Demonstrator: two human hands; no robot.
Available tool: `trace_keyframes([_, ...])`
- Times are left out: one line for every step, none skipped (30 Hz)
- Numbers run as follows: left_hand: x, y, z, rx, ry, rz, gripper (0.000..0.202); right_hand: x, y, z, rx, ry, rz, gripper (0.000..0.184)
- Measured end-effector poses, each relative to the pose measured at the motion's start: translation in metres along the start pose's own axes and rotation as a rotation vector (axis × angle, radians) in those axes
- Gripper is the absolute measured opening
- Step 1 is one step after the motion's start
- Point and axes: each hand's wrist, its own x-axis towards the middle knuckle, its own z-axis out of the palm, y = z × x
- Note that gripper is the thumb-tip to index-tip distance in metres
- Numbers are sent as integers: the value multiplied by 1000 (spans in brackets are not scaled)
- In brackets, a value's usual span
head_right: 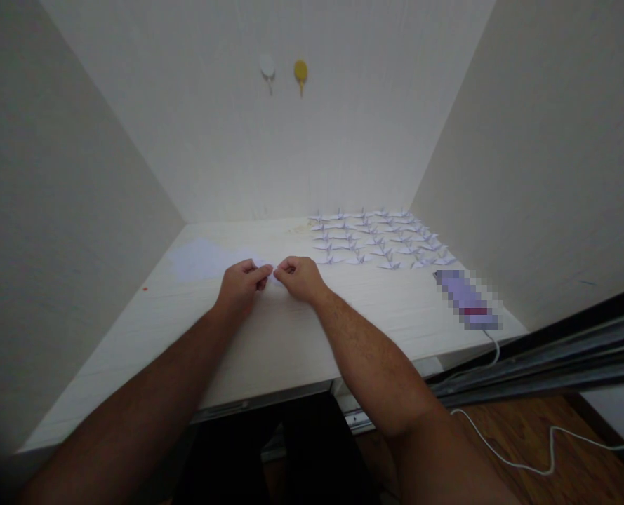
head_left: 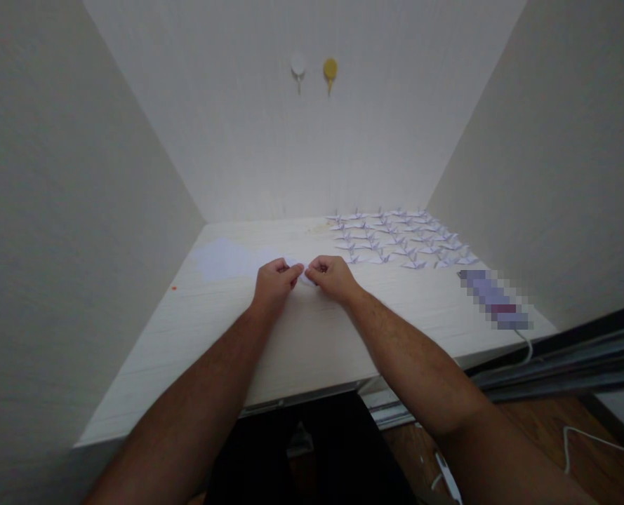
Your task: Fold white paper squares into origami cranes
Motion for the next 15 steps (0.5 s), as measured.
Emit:
trace_keyframes([0, 0, 1, -17, 9, -7, 33, 0, -1, 0, -7, 3, -7, 14])
trace_keyframes([0, 0, 1, -31, 13, -11, 33, 0, -1, -1, -10, 9, -11, 14])
trace_keyframes([0, 0, 2, -42, 14, -16, 33, 0, -1, -1, -7, 13, -12, 14])
trace_keyframes([-1, 0, 2, -51, 12, -21, 32, 0, -1, -1, 0, 16, -12, 15])
trace_keyframes([-1, 1, 2, -59, 7, -27, 32, 0, -1, 0, 7, 17, -12, 15])
trace_keyframes([-1, 2, 2, -70, 2, -31, 31, -1, -1, 0, 11, 19, -12, 15])
trace_keyframes([-2, 3, 2, -83, -1, -34, 30, -1, -1, 0, 14, 20, -12, 15])
trace_keyframes([-2, 4, 3, -99, 0, -38, 30, -2, -1, 0, 19, 20, -11, 15])
trace_keyframes([-2, 5, 3, -117, 6, -43, 30, -2, -2, 0, 25, 20, -10, 15])
trace_keyframes([-2, 6, 3, -133, 14, -47, 30, -2, -2, 0, 34, 18, -10, 15])
trace_keyframes([-2, 6, 3, -145, 22, -51, 29, -3, -2, 0, 42, 14, -10, 15])
trace_keyframes([-2, 7, 3, -149, 27, -55, 29, -3, -2, 0, 48, 9, -6, 15])
trace_keyframes([-2, 7, 3, -144, 30, -59, 28, -3, -2, 0, 48, 4, 3, 14])
trace_keyframes([-2, 7, 2, -132, 23, -65, 27, -3, -1, 1, 44, 1, 16, 13])
trace_keyframes([-2, 7, 2, -118, 10, -72, 27, -3, -1, 1, 39, -4, 28, 12])
